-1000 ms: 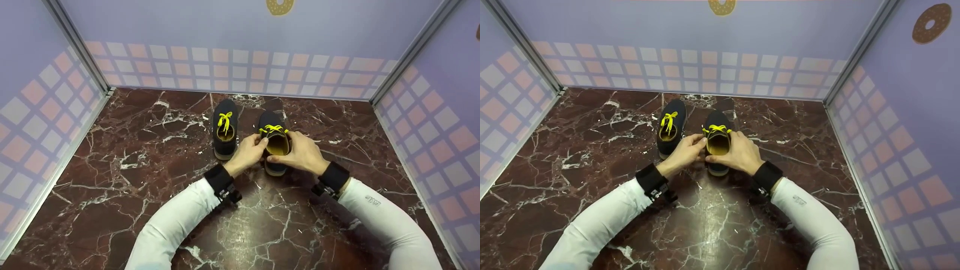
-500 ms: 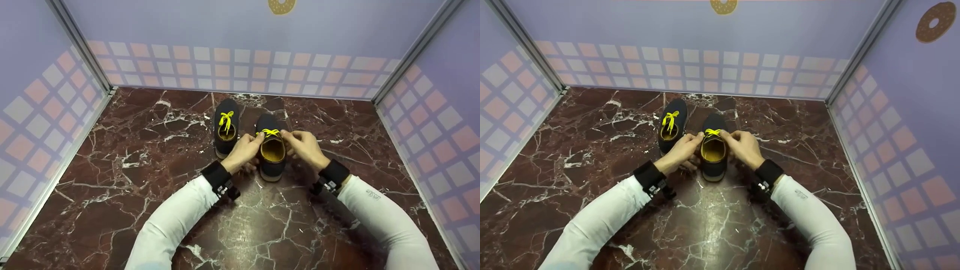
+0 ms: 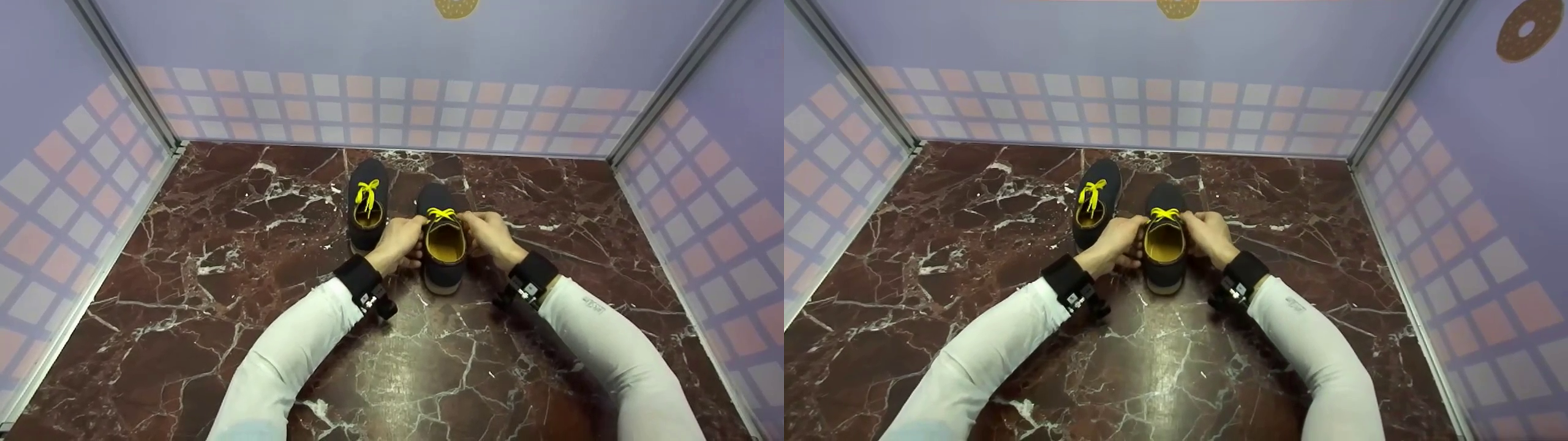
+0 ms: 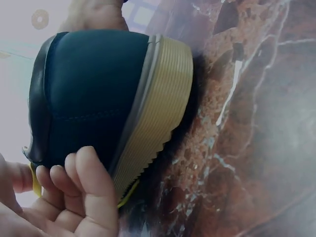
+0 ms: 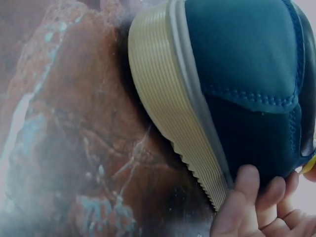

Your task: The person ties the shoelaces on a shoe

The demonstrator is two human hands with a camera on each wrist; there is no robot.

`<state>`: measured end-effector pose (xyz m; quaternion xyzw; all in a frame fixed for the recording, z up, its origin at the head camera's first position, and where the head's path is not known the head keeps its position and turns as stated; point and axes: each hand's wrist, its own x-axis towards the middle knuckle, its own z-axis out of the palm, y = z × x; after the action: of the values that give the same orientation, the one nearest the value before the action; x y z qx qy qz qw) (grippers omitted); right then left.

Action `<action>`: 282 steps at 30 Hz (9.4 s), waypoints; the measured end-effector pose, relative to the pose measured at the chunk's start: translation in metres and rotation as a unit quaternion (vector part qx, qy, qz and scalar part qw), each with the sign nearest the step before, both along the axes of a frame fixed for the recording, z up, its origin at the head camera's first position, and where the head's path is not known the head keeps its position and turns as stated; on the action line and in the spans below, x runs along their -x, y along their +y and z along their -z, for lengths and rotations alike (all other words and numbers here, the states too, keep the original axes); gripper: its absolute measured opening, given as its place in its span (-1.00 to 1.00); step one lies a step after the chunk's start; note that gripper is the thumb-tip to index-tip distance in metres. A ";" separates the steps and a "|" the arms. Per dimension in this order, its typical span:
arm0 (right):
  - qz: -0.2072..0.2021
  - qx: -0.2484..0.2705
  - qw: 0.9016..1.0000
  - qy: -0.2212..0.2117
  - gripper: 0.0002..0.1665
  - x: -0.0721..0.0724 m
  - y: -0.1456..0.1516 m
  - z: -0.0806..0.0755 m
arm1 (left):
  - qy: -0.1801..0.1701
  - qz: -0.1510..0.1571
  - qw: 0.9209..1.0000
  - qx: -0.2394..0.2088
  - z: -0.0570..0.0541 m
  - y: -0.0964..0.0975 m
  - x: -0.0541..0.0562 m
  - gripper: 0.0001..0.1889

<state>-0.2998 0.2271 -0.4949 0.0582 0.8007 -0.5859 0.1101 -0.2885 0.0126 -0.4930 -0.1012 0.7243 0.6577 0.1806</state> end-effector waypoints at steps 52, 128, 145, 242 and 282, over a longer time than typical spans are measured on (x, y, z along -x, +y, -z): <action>-0.089 0.041 0.936 0.339 -0.76 -0.007 -0.002 -0.073 | 0.306 0.029 0.947 0.087 -0.049 -0.006 0.013 -0.57; -0.177 -0.079 0.960 0.200 -0.78 0.003 0.021 -0.083 | 0.370 0.103 0.916 0.115 -0.060 0.008 0.023 -0.77; -0.193 -0.097 0.944 0.250 -0.93 0.009 0.003 -0.070 | 0.431 0.100 0.869 0.222 -0.064 0.004 0.021 -0.81; 0.020 0.164 0.973 0.162 -0.85 0.009 0.050 -0.026 | 0.399 0.176 0.802 0.409 -0.052 -0.047 0.009 -0.79; -0.161 -0.144 0.959 0.183 -0.63 -0.010 0.023 -0.009 | 0.327 0.218 0.822 0.412 -0.047 -0.028 -0.011 -0.78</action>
<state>-0.2897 0.2502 -0.4862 -0.1643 0.8818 -0.4397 0.0452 -0.2770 -0.0149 -0.4462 0.2156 0.9476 0.2355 0.0131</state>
